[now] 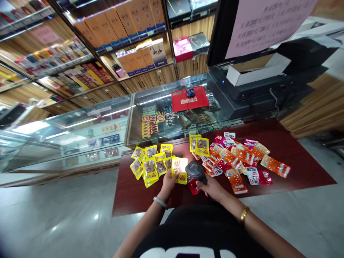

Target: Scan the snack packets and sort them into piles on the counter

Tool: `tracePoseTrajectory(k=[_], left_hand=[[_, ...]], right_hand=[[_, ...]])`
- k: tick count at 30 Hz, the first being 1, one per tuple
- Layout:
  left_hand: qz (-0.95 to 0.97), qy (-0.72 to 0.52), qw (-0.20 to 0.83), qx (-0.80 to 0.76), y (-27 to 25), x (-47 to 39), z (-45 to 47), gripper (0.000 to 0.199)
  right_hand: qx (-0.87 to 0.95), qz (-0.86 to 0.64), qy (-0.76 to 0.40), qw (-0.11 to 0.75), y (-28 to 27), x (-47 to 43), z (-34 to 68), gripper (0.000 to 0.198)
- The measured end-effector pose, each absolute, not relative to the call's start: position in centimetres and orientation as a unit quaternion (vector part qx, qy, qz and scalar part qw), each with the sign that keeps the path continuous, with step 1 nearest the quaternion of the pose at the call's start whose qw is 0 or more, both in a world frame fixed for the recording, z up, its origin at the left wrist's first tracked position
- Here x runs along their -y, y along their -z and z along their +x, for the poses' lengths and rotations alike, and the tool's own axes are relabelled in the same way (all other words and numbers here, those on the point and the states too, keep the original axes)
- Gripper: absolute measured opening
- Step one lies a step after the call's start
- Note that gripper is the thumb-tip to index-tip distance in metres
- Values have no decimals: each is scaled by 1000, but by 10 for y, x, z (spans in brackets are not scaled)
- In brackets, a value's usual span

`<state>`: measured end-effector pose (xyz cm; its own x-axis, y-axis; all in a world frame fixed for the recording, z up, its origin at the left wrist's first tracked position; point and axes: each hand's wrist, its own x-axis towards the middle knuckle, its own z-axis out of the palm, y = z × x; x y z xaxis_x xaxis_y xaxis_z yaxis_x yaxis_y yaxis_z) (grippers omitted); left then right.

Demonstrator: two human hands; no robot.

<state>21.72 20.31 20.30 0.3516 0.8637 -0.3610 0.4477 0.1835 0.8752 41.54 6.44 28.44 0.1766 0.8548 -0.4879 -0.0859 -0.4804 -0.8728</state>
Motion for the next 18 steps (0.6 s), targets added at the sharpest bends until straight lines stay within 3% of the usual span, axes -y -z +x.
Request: tracePoseTrajectory(k=[14,18], left_hand=[[611,-214,512,-564,-212,-205,191,28],[581,-234,538,-565,-219,-212,184,36]], right_hand=[[291,-592,-622,423,-301,-80,408,68],[312,-590,-617,417,-298,-81,412,65]])
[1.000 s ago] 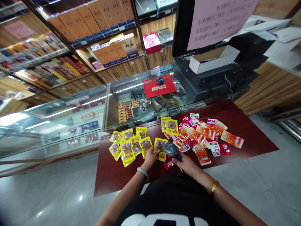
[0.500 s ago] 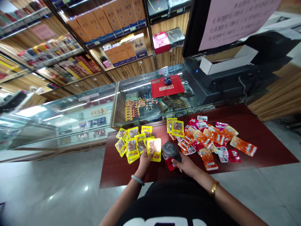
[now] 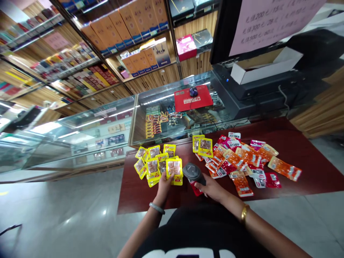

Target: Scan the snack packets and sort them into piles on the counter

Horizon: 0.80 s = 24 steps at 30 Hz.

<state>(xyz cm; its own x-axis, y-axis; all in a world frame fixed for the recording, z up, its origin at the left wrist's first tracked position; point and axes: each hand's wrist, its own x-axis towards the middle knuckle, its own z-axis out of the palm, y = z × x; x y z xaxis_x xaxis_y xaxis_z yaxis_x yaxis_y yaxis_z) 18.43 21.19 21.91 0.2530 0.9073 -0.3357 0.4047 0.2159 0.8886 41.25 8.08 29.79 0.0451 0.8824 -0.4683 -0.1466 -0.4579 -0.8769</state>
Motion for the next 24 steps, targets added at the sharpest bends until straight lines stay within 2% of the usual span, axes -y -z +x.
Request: tracePoseTrajectory(k=[3,7,9,12,14,20,22,24], left_hand=[[582,-233,466,-624,-238,-226,166,40],[623,-191,152,-744,-261,-245,159,63],[683,-177,92,-703,-263,-252,180,64],[792,-130,187,-567,-254,-254,243,42],[826,-87,257,-495,-246,-254,296,36],[808,33,279,-518,-227,-263,416,54],[779,49,322,-536,-221,-268,432,54],[734,24,412,-540,-214,-271,437,50]], right_hand=[[323,-590,-611,418,-290,-79,416,63],[313,-596,-606,424,-281,-74,420,67],[299,-607,-596,432,-279,-69,423,68],[267,-625,-582,446,-275,-60,431,68],[246,-637,-573,454,-273,-53,438,68],[202,-671,-544,463,-272,-37,457,67],[185,-677,-535,470,-273,-35,461,67],[169,-681,-530,476,-274,-33,464,68]])
